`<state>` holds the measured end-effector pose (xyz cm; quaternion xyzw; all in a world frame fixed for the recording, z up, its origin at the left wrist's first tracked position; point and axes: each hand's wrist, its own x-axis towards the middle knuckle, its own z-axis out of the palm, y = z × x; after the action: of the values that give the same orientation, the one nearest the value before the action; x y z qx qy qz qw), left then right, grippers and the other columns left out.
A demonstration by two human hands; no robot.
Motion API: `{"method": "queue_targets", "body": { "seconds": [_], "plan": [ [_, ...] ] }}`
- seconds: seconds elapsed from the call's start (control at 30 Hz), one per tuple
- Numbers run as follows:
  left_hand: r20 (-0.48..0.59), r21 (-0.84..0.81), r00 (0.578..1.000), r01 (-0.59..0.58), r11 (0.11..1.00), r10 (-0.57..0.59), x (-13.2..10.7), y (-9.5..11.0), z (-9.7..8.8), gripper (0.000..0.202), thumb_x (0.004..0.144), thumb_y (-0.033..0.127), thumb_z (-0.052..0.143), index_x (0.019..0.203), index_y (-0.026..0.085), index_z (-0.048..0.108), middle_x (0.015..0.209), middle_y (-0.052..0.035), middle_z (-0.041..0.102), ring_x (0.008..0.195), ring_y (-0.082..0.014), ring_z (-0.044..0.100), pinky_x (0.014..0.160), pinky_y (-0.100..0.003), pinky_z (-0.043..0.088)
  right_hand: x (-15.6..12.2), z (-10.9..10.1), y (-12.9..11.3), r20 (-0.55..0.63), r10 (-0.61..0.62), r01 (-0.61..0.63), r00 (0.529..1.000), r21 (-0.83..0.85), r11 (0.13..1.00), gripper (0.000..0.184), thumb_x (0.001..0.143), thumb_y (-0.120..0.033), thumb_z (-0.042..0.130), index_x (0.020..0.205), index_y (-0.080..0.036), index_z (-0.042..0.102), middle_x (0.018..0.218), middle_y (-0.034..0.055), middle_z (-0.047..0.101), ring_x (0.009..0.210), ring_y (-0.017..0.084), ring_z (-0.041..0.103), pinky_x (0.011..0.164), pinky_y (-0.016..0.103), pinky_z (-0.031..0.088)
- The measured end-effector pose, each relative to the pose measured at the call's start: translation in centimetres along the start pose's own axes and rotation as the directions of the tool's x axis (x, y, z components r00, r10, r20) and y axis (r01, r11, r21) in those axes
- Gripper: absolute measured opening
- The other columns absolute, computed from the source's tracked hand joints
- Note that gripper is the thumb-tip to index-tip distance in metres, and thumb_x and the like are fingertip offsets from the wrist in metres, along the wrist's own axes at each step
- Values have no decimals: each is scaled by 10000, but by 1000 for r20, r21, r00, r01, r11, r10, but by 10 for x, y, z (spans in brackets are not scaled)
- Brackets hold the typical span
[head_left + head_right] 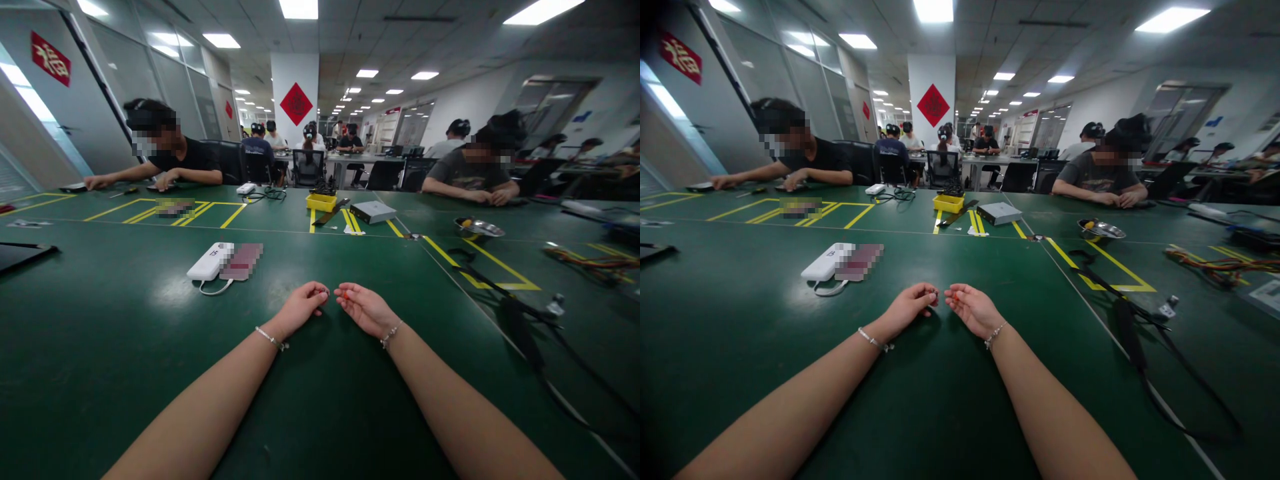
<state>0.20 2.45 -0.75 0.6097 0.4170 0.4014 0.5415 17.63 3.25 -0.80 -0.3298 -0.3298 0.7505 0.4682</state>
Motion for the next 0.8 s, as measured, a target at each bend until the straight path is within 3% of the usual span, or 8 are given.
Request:
{"method": "queue_targets", "body": {
  "seconds": [0.13,0.33,0.5,0.63,0.8],
  "plan": [
    [-70,-20,997,15,1000,-16,5,0,0,234,736,300,520,925,164,543,772,-18,545,686,-107,515,574,-213,441,2,-2,3,-33,-40,41,999,13,999,70,715,-94,570,759,-148,585,766,21,641,570,34,564,547,129,469],
    [-46,108,998,-38,993,44,6,-4,4,240,735,282,525,940,166,568,671,8,533,568,-86,466,535,-208,396,-1,4,3,-13,-51,51,999,-24,998,167,666,-31,589,802,-128,593,864,56,649,753,83,610,687,160,486],
    [-36,129,995,-85,988,90,3,-2,5,216,735,250,526,925,157,572,672,9,535,575,-83,460,549,-207,378,-3,8,-1,-76,-10,6,997,-52,999,98,796,-197,487,820,-135,558,830,89,658,612,93,621,510,169,487],
    [-13,97,993,-116,989,118,3,0,6,196,718,225,549,903,161,566,712,6,552,627,-85,488,591,-206,385,-3,8,0,-82,-41,35,996,-67,997,126,804,-246,481,797,-147,559,719,44,647,494,62,568,436,155,436],
    [-22,53,996,-86,995,87,3,-3,6,174,719,216,545,882,156,546,731,-4,569,663,-94,518,617,-213,403,-2,4,3,-32,-89,88,995,-28,996,130,747,-254,568,820,-150,593,569,-27,558,488,41,500,467,150,396]
  ]
}}
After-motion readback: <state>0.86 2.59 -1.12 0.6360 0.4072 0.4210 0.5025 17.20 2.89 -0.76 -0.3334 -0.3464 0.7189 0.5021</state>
